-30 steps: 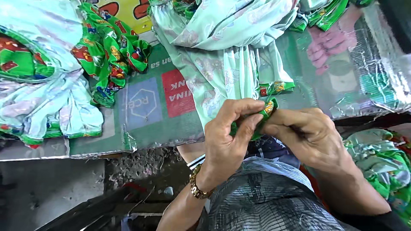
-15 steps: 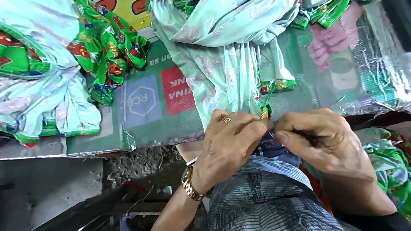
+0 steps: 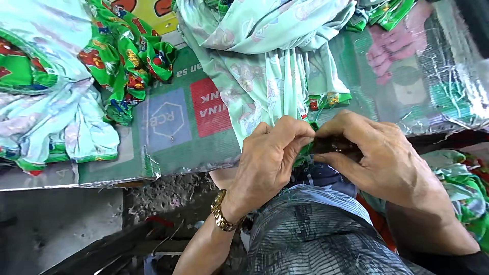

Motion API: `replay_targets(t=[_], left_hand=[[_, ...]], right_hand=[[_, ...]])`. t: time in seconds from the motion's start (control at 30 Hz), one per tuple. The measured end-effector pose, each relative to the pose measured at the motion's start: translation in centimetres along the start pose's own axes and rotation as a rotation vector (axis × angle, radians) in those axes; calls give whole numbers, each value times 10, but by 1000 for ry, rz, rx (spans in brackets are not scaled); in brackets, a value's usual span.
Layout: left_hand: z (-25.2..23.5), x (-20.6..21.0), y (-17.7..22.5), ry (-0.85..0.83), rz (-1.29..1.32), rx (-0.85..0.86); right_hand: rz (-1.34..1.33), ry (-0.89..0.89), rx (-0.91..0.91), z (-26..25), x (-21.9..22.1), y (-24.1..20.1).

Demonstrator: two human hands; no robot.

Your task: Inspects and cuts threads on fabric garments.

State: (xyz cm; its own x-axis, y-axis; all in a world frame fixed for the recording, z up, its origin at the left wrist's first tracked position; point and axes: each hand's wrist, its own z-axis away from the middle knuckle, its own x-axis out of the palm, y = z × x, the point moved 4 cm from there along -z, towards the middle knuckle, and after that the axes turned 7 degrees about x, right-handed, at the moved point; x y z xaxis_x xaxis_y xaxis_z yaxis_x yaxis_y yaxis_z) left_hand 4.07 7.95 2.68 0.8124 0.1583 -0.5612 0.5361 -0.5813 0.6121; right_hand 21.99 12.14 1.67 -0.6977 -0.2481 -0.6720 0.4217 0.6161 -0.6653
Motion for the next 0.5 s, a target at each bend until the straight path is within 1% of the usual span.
replay_targets(t=[0.2, 0.5], left_hand=[[-3, 2, -1, 2, -1, 12], [-1, 3, -5, 23, 43, 9]], right_hand=[[-113, -17, -42, -4, 2, 2], [-329, -65, -17, -7, 4, 7]])
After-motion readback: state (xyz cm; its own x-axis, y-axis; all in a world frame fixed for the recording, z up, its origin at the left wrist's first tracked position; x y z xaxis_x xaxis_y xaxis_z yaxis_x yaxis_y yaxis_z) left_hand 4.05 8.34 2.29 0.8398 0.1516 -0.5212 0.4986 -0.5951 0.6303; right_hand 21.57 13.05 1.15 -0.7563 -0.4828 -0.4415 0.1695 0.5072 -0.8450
